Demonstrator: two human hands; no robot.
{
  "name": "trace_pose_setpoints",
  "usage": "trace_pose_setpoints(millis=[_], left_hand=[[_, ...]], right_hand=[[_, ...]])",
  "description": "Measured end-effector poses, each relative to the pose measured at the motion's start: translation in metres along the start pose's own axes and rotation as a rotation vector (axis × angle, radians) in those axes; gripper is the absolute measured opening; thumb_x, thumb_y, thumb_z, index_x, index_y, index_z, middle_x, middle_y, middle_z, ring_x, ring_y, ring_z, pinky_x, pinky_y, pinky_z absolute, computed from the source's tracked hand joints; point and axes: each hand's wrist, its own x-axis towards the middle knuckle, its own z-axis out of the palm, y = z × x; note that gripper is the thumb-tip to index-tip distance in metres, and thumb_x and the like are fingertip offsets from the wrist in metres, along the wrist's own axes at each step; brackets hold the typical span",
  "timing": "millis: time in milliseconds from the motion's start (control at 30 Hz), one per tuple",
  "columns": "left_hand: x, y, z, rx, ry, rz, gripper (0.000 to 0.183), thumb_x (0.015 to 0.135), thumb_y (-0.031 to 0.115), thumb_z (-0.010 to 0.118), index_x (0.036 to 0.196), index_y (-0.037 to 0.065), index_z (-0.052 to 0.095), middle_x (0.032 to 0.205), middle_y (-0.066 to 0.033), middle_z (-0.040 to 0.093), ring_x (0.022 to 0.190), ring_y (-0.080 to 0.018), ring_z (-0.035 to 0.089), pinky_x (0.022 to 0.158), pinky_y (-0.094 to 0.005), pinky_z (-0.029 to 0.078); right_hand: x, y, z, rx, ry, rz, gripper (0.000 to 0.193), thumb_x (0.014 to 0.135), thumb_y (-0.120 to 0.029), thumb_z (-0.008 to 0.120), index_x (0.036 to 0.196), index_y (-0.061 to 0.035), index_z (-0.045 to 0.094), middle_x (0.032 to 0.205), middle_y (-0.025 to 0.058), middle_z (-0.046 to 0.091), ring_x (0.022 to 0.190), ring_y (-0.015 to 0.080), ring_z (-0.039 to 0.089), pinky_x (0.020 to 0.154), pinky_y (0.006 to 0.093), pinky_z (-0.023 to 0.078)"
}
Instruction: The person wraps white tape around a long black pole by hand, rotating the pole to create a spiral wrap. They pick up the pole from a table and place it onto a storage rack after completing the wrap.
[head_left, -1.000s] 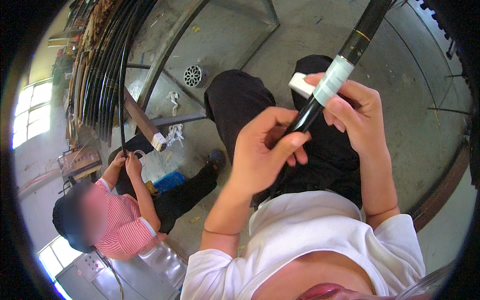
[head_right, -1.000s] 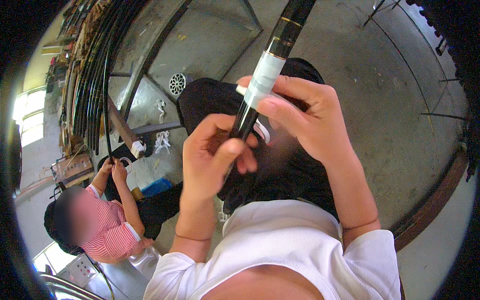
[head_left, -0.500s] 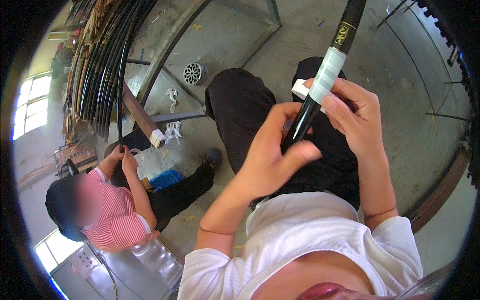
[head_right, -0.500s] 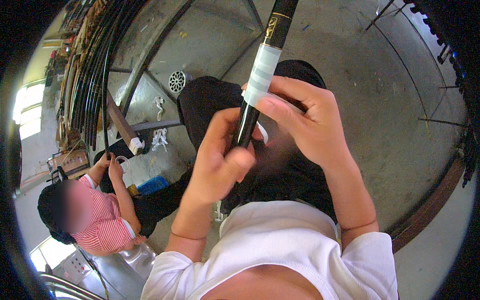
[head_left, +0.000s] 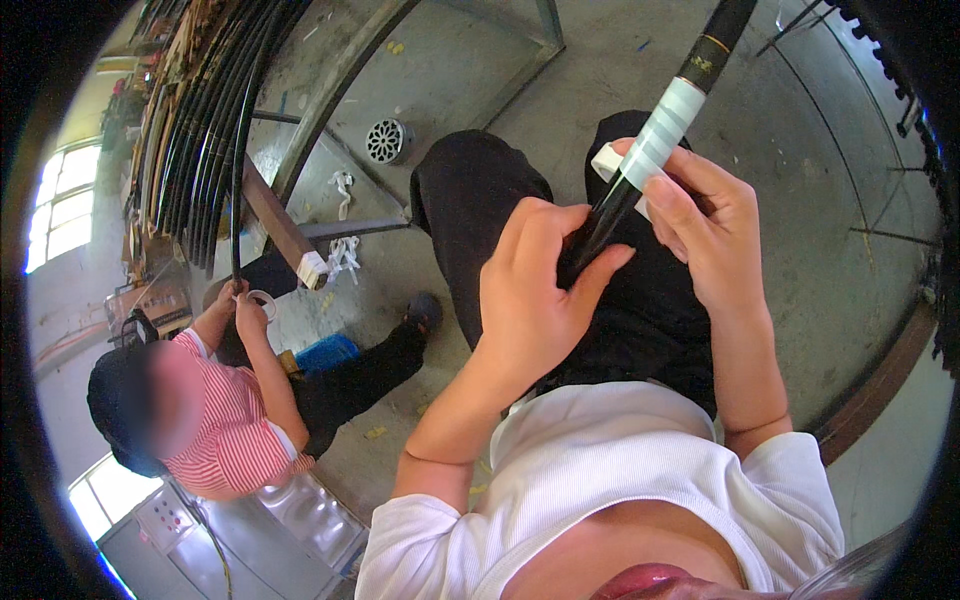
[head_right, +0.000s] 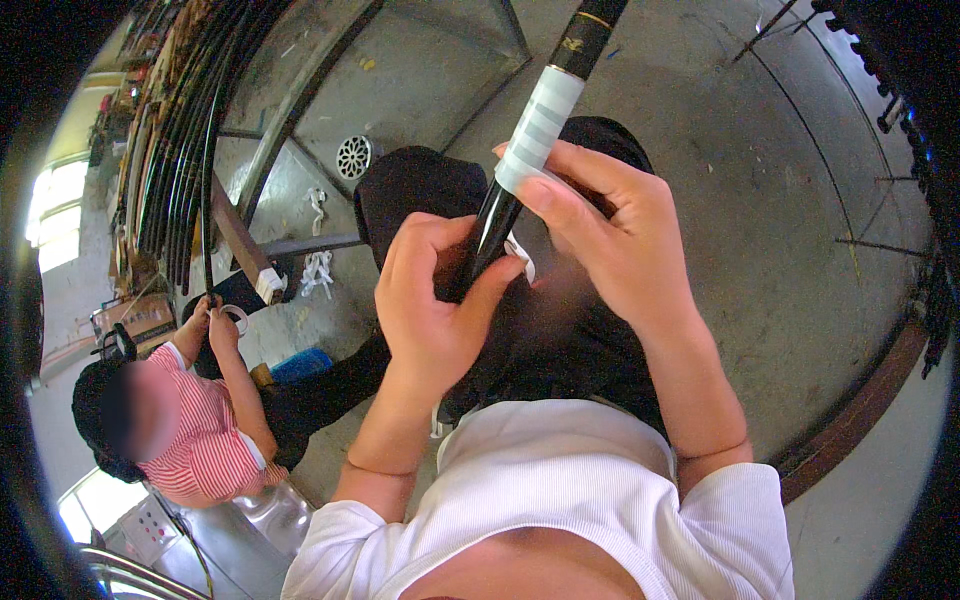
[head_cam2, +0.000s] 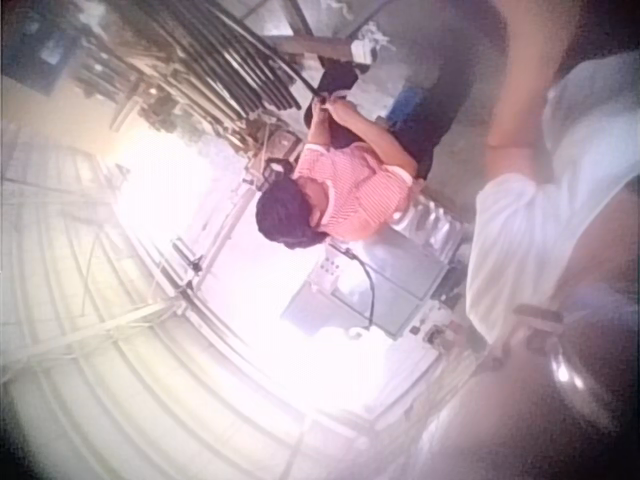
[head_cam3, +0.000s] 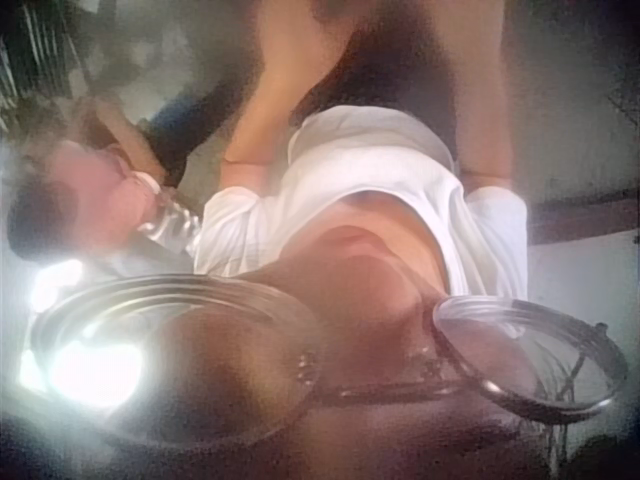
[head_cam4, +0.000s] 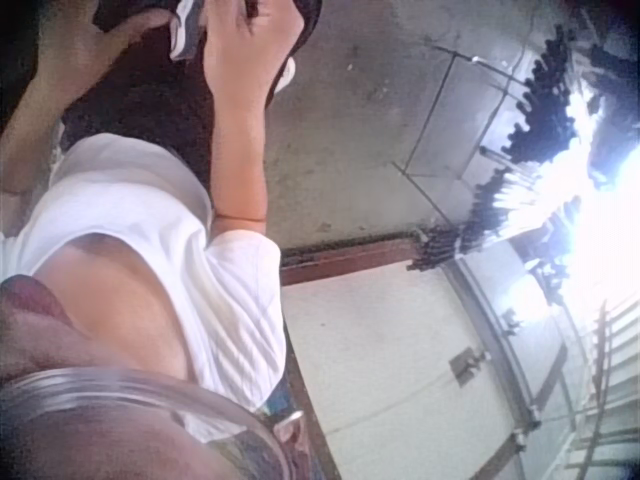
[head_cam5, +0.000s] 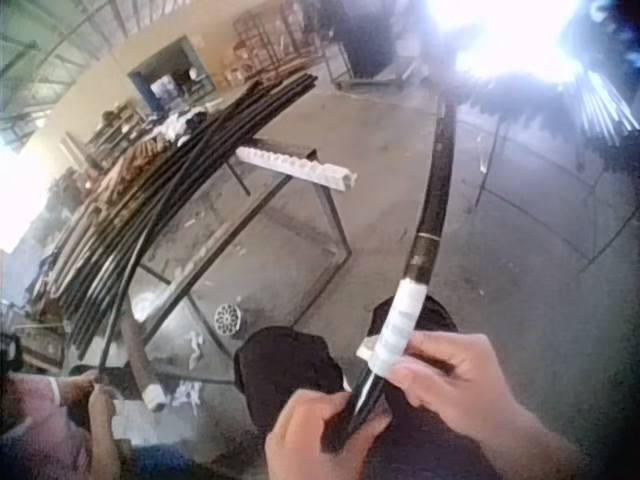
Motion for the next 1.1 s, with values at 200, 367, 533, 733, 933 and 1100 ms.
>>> trace_pose_setpoints(millis=[200, 367, 533, 733, 933, 1100], left_hand=[[-0.002, 0.012, -0.009, -0.760, -0.191, -0.496, 0.036, 0.085, 0.027, 0.063, 0.105, -0.002, 0.053, 0.081, -0.0054, 0.058, 0.056, -0.0088, 0.051, 0.050, -0.0202, 0.042], [-0.005, 0.004, 0.003, 0.115, 0.092, 0.057, 0.038, 0.073, 0.017, 0.076, 0.098, 0.001, 0.052, 0.085, -0.0055, 0.051, 0.063, -0.0102, 0.053, 0.053, -0.0216, 0.043], [-0.001, 0.013, -0.014, -0.918, -0.280, -0.497, 0.029, 0.082, 0.013, 0.065, 0.104, 0.001, 0.051, 0.072, -0.0043, 0.054, 0.052, -0.0101, 0.055, 0.046, -0.0189, 0.042], [-0.009, 0.003, 0.011, -0.205, 0.073, -0.072, 0.047, 0.075, 0.022, 0.074, 0.107, -0.001, 0.049, 0.082, -0.0058, 0.054, 0.063, -0.0121, 0.058, 0.053, -0.0209, 0.046], [-0.001, 0.017, -0.006, -0.775, -0.194, -0.500, 0.037, 0.081, 0.025, 0.068, 0.100, -0.002, 0.051, 0.079, -0.0089, 0.055, 0.070, -0.0132, 0.061, 0.054, -0.0222, 0.047], [-0.004, 0.015, 0.009, -0.042, -0.013, -0.171, 0.035, 0.074, 0.006, 0.073, 0.094, 0.004, 0.043, 0.078, -0.0028, 0.051, 0.068, -0.0103, 0.053, 0.061, -0.0213, 0.042]], right_hand=[[-0.001, 0.003, -0.004, 0.019, -0.054, -0.034, 0.025, 0.087, -0.015, 0.058, 0.108, -0.0020, 0.064, 0.066, -0.0053, 0.055, 0.050, -0.0011, 0.039, 0.044, 0.0157, 0.027], [-0.004, 0.000, -0.007, -0.005, -0.054, -0.024, 0.026, 0.086, -0.015, 0.060, 0.107, -0.0004, 0.064, 0.078, -0.0004, 0.062, 0.061, 0.0012, 0.050, 0.052, 0.0161, 0.039], [-0.003, -0.007, -0.008, 0.097, -0.145, -0.077, 0.026, 0.085, -0.014, 0.060, 0.105, 0.0013, 0.064, 0.084, 0.0016, 0.064, 0.070, 0.0044, 0.057, 0.065, 0.0192, 0.047], [-0.007, 0.000, -0.001, -0.095, 0.003, -0.111, 0.026, 0.084, -0.012, 0.063, 0.106, 0.0016, 0.063, 0.088, 0.0047, 0.066, 0.078, 0.0069, 0.058, 0.070, 0.0211, 0.047], [-0.005, -0.004, -0.003, 0.041, -0.080, -0.071, 0.028, 0.082, -0.015, 0.065, 0.104, 0.0016, 0.063, 0.085, 0.0043, 0.065, 0.074, 0.0064, 0.057, 0.066, 0.0215, 0.046], [-0.007, -0.010, 0.001, -0.212, -0.010, -0.051, 0.027, 0.079, -0.016, 0.068, 0.099, 0.0018, 0.065, 0.080, 0.0048, 0.066, 0.073, 0.0063, 0.058, 0.065, 0.0215, 0.047]])
